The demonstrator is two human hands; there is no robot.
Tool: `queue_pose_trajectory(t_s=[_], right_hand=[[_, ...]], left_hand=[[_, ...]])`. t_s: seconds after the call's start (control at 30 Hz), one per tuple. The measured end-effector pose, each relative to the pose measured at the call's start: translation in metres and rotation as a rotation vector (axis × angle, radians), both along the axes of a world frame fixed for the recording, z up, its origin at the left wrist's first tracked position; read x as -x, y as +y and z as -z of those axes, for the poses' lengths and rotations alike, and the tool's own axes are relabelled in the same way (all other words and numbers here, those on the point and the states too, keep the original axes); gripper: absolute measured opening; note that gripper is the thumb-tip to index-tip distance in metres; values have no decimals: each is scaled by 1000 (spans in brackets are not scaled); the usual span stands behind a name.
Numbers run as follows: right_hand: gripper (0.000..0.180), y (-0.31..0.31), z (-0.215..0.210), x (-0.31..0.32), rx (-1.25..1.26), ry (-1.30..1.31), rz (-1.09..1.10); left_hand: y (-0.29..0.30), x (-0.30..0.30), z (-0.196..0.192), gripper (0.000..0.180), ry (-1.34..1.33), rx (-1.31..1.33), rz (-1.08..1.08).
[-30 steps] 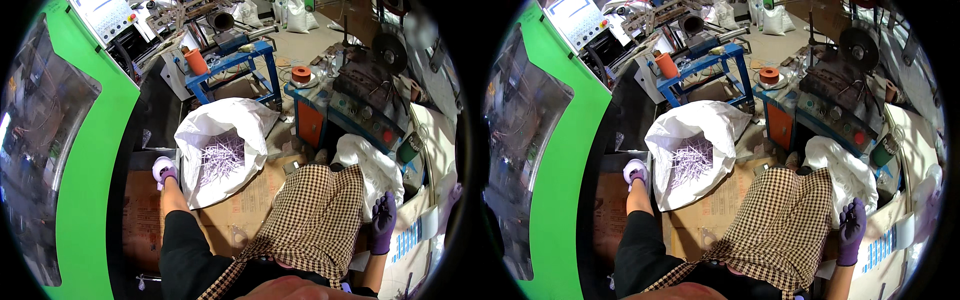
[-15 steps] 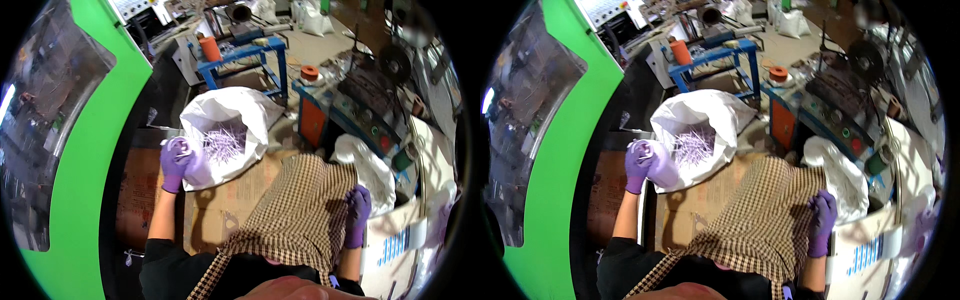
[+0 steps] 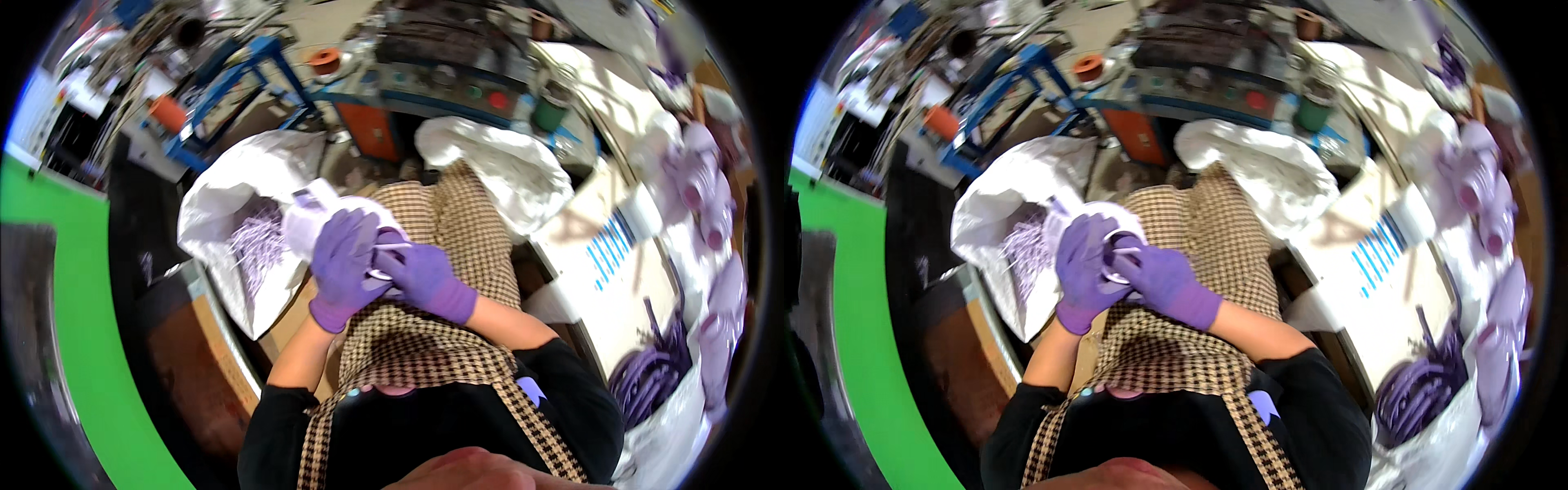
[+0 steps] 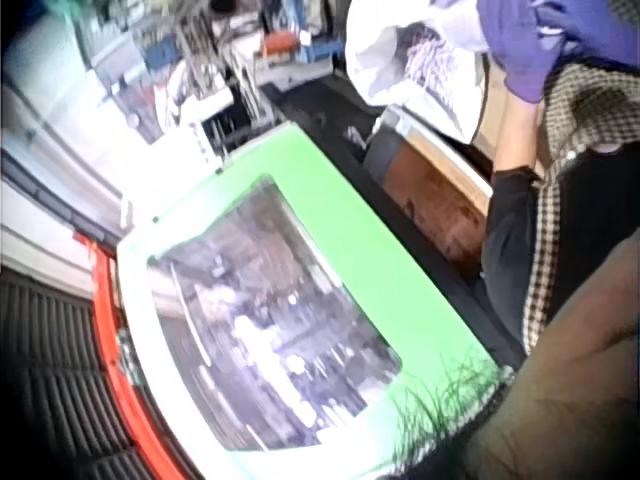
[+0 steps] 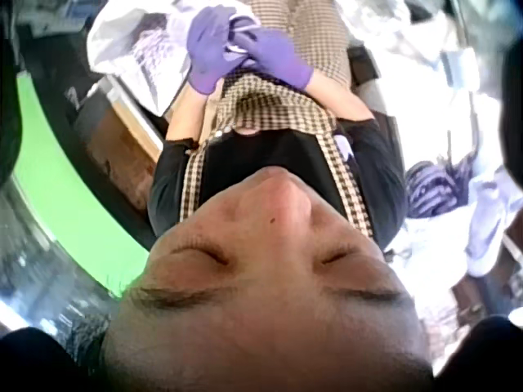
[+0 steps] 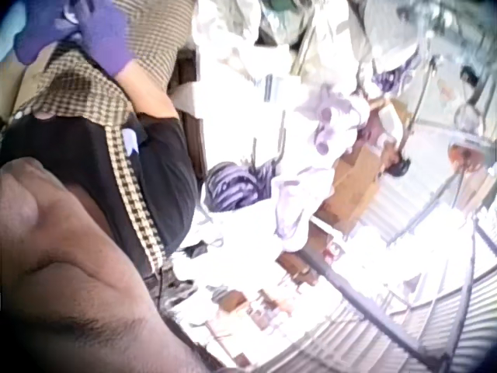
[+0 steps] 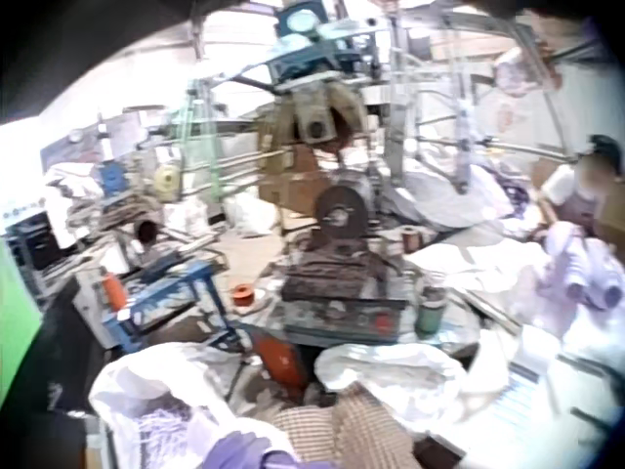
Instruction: The person assembles purple water bottles by attaching handles and screwing on lids. They pick up a bottle, attach a handle, and then secure the lid before placing the finished unit on a pile. The process is repeated for multiple bottles in a factory setting.
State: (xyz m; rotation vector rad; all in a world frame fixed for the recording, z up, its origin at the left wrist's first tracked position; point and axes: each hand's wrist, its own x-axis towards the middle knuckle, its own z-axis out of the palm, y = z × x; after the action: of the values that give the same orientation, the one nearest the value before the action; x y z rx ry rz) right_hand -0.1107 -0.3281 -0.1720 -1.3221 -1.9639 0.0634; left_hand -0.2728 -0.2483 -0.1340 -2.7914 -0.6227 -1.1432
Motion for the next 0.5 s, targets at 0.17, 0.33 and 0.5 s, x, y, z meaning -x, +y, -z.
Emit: queue_pose_trajectory(t_s=[0.17,0.33,0.5], right_hand=[[46,-5,44,-1,160,-12,-27],[54,-1,17,-3,143,100,-212],[39,7,-2,-100,-166,-50,-7]], left_hand=[[-10,-8,28,63,-19,17,33],[-1,11,17,52,70,-21,-47],[138,152,54,61,-105,201,-333]])
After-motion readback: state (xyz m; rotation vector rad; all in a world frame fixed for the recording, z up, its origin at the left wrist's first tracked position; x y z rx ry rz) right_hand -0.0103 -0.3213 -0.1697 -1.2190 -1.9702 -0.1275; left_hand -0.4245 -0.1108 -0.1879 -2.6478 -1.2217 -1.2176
